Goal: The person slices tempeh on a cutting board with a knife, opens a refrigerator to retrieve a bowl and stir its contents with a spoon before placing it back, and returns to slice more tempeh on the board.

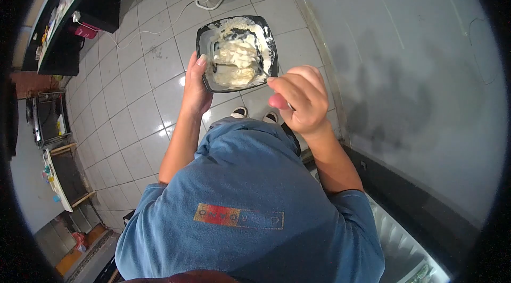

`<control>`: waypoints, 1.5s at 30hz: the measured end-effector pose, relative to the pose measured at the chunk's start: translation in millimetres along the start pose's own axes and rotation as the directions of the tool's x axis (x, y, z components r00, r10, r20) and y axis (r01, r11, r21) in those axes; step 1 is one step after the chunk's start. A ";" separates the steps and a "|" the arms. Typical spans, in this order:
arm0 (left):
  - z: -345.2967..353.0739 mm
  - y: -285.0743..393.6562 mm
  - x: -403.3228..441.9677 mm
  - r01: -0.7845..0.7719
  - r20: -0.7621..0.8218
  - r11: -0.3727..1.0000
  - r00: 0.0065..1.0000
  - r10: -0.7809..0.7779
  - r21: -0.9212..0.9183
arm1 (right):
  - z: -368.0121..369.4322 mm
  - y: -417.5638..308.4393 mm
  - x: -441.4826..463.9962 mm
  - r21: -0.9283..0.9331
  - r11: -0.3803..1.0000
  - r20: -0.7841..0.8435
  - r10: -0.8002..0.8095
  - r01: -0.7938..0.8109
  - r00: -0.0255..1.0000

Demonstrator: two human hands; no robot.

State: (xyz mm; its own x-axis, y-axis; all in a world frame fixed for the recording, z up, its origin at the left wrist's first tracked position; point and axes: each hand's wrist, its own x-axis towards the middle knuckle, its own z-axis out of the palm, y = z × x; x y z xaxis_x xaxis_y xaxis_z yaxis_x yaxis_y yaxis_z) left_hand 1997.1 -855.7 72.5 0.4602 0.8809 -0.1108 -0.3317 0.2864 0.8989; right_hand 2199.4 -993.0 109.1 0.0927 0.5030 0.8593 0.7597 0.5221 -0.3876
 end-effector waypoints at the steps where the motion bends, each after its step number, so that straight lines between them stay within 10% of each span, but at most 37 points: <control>1: -0.3 1.7 0.7 0.015 -0.005 1.000 1.000 -0.015 -0.010 | 0.8 1.8 2.5 -0.017 1.000 -0.014 0.005 -0.006 1.000; 23: -3.0 13.1 2.7 0.060 0.006 0.998 0.998 -0.060 0.027 | 2.7 23.0 22.2 0.060 0.997 -0.146 -0.049 0.059 0.988; 32: 6.5 24.5 -2.6 0.062 0.010 0.998 0.998 -0.063 0.021 | 21.7 32.3 20.1 -0.002 0.991 -0.113 0.134 -0.135 0.985; 37: 9.2 26.3 -4.5 0.059 0.009 0.998 0.998 -0.059 0.038 | 13.5 21.2 19.4 0.213 0.609 -0.010 0.783 -0.764 0.621; 45: 2.1 41.7 5.5 0.133 0.098 0.989 0.985 -0.140 0.072 | 26.1 -11.6 4.7 0.325 0.576 -0.054 0.803 -0.750 0.593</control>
State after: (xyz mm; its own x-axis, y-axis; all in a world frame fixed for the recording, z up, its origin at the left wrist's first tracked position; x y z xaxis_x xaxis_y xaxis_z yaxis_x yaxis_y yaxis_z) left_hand 1987.6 -839.6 110.2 0.5801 0.7913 -0.1933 -0.2078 0.3732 0.9042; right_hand 2174.2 -978.7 108.9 0.7002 0.6803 0.2168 0.1589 0.1475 -0.9762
